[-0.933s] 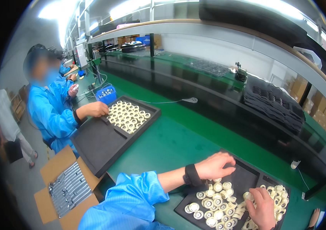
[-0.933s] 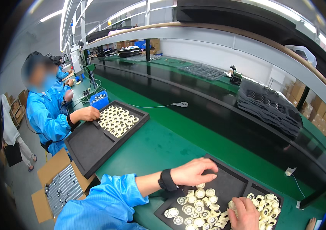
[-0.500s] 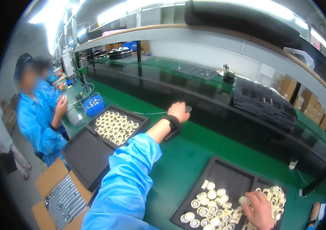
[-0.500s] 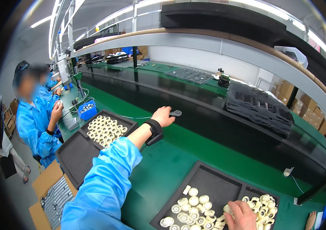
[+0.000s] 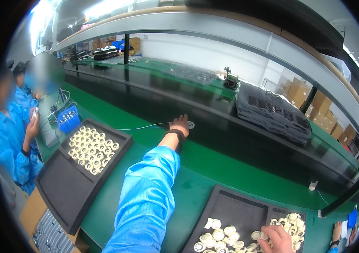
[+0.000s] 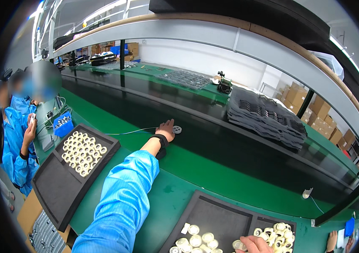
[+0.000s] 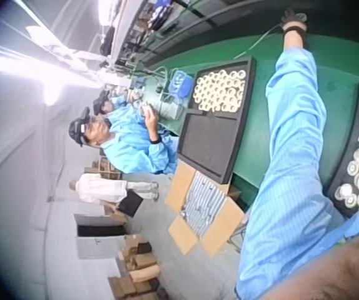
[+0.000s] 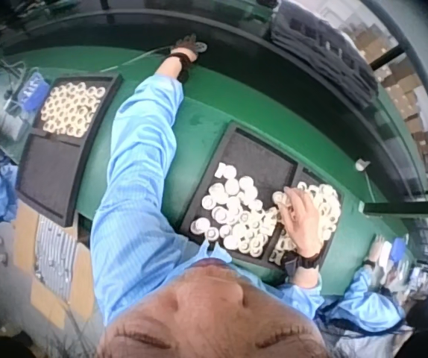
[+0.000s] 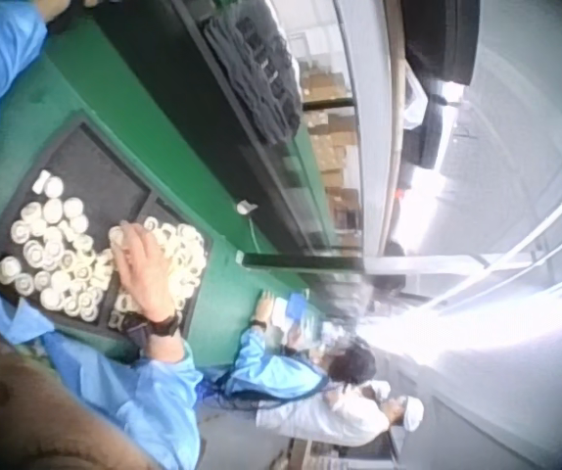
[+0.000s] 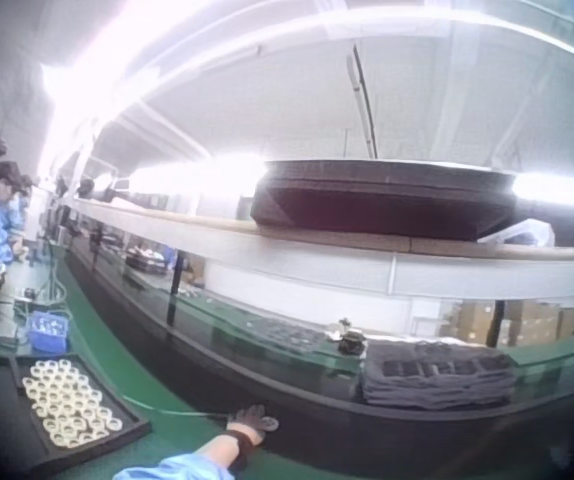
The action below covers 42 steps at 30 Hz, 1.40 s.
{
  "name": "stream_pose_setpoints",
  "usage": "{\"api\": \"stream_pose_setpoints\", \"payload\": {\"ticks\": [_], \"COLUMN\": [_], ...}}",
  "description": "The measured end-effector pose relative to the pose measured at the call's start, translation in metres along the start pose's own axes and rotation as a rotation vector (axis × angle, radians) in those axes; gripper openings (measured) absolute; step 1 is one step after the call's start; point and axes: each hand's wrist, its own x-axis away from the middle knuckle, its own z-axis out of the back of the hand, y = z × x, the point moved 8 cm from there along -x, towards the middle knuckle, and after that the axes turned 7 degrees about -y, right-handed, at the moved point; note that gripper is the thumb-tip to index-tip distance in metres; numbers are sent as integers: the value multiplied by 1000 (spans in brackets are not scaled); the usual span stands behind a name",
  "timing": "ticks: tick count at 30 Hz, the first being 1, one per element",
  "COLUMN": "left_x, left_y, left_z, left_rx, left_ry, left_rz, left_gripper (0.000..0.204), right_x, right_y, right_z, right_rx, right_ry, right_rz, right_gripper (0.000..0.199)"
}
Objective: Assembling small white plastic gear-like components into sub-assemblies on a manufacturing line.
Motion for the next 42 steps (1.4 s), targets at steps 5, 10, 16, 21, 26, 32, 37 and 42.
{"api": "stream_pose_setpoints", "payload": {"ticks": [5,10,16,21,26,32,37,42], "left_x": [2,13,23,33,31,24,17,-58], "left_y": [30,42,57,62,79,69,96,42], "left_z": [-2,-5,-5,-7,-15,-8,-26,-117], "left_rx": [-85,-97,-56,-18,-17,321,779,772], "left_ry": [-131,-71,-121,-179,-158,-234,-536,-436], "left_rz": [-96,-129,-97,-47,-37,-16,18,-130], "left_gripper": [41,29,36,45,42,27,21,20], "right_x": [1,5,12,9,8,7,7,3], "right_y": [2,1,-2,-3,-3,-8,-4,-10], "right_z": [0,4,5,4,4,5,5,3], "right_rx": [-38,-12,18,10,10,-7,2,-16], "right_ry": [-6,32,75,28,4,-17,-7,5], "right_rz": [-44,-4,64,43,50,73,36,86], "right_gripper": [32,33,35,36,36,36,35,36]}}
